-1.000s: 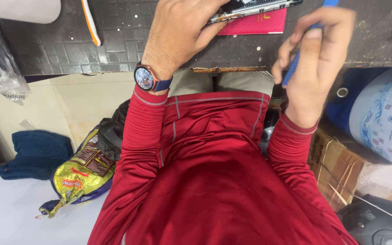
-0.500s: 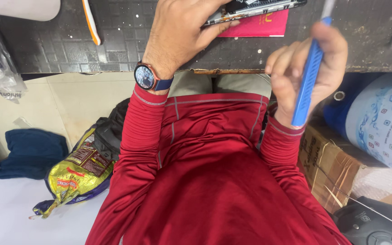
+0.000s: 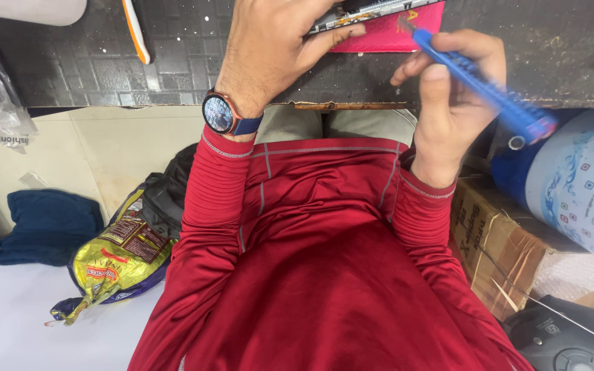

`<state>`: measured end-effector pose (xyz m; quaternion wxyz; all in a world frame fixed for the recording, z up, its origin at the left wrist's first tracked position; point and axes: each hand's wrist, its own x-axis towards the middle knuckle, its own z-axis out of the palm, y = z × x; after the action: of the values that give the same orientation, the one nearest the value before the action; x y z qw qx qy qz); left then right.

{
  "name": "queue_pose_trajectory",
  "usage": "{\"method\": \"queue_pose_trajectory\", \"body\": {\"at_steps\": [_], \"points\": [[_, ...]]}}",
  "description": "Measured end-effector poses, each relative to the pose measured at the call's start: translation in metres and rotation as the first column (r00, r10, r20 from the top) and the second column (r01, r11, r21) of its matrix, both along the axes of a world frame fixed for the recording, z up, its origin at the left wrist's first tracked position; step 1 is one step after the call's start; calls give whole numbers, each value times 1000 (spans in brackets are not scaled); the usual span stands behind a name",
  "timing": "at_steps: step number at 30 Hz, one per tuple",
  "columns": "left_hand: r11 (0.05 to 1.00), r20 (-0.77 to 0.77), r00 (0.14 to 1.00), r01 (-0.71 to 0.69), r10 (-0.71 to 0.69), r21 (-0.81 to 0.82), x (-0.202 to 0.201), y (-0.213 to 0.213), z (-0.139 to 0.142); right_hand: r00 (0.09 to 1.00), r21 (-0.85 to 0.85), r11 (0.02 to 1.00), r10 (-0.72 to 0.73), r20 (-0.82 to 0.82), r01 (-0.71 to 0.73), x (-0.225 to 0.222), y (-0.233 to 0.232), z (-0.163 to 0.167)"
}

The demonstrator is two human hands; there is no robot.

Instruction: The person holds a disassembled smartphone and uses a blue utility knife to scrape adhesive from the phone's frame and internal components. The person repeatedly scrapes along the edges and corners of the device while holding it steady with the other hand.

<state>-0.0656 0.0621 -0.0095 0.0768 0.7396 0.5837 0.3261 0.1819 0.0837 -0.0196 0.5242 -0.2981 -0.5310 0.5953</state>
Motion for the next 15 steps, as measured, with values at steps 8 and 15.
{"method": "queue_pose_trajectory", "body": {"at_steps": [8, 15], "points": [[997, 38, 999, 30, -33, 75, -1, 2, 2, 999, 41, 998, -40, 19, 39, -8, 2, 7], [998, 19, 1000, 11, -12, 59, 1, 1, -1, 999, 34, 999, -26, 28, 25, -11, 4, 8]]}}
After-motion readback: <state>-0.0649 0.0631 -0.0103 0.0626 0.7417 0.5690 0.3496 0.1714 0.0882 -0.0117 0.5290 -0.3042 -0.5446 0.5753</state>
